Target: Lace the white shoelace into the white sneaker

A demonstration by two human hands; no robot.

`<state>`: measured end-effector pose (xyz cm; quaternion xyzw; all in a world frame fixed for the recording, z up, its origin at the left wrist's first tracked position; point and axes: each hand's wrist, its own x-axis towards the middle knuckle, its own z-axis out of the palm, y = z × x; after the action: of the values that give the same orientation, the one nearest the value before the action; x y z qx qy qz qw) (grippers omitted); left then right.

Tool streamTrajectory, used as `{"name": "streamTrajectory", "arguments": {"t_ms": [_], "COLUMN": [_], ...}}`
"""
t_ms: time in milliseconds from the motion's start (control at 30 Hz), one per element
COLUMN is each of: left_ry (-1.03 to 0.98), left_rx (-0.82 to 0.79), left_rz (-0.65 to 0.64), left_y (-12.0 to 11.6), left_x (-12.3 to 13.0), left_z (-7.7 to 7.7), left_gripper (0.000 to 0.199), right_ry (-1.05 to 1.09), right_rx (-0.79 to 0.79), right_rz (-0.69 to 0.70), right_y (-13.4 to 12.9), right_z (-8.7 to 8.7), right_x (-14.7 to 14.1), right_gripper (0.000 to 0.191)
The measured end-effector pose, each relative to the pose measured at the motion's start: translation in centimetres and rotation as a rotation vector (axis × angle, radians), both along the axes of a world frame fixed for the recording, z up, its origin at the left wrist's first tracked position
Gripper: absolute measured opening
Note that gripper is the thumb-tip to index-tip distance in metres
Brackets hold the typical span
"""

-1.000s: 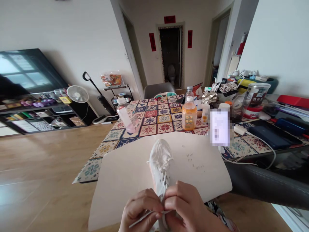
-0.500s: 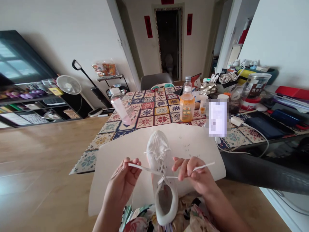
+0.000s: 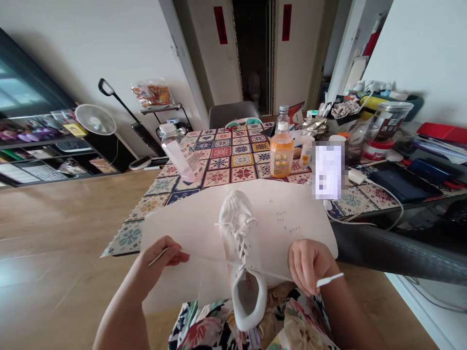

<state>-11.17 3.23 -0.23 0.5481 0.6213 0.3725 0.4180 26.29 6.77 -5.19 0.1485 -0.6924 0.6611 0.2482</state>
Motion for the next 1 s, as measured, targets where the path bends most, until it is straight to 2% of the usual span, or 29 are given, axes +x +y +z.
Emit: {"name": "streamTrajectory", "arguments": {"t_ms": [100, 167, 233, 333, 433, 500, 567, 667, 767, 900, 1000], "left_ry": [0.323, 0.453, 0.48, 0.41, 0.302, 0.254, 0.211, 0.142, 0.043, -0.272, -0.478], "left_rx": [-0.039, -0.042, 0.001, 0.155, 0.223, 0.199, 0.159, 0.069, 0.023, 0.188, 0.29], "left_rz": [-0.172, -0.261, -0.323, -0.463, -0.574, -0.515, -0.471, -0.474, -0.569, -0.689, -0.674], "left_y": [-0.2, -0.5, -0.8, -1.4, -2.0, -2.2, -2.3, -2.0, -1.7, -1.6, -1.8], "left_x": [-0.2, -0.3, -0.2, 1.2, 4.0, 5.9, 7.2, 7.5, 6.6, 6.6, 8.0], "left_z": [0.3, 0.5, 0.8, 1.1, 1.1, 0.8, 0.4, -0.1, 0.0, 0.5, 0.3], "left_gripper": [0.022, 0.019, 0.014, 0.03, 0.024, 0.017, 0.009, 0.007, 0.015, 0.038, 0.033], "right_ry": [-0.239, -0.382, -0.455, -0.521, -0.605, -0.632, -0.609, -0.491, -0.292, -0.06, 0.016], "right_rx": [0.121, 0.159, 0.136, 0.105, 0.206, 0.256, 0.235, 0.135, 0.005, -0.19, -0.335], "right_rz": [-0.062, -0.213, -0.419, -0.673, -0.689, -0.662, -0.644, -0.595, -0.562, -0.652, -0.691], "right_y": [-0.5, -0.9, -1.4, -2.1, -2.7, -2.9, -2.9, -2.7, -2.6, -3.2, -3.8], "right_z": [1.4, 2.2, 2.7, 3.1, 3.4, 3.5, 3.5, 3.5, 3.4, 3.0, 2.5], "right_x": [0.7, 1.0, 1.0, -0.1, -1.5, -2.1, -2.2, -1.7, -1.5, -3.0, -5.0], "right_gripper": [0.041, 0.046, 0.051, 0.047, 0.044, 0.045, 0.043, 0.039, 0.032, 0.028, 0.027]}}
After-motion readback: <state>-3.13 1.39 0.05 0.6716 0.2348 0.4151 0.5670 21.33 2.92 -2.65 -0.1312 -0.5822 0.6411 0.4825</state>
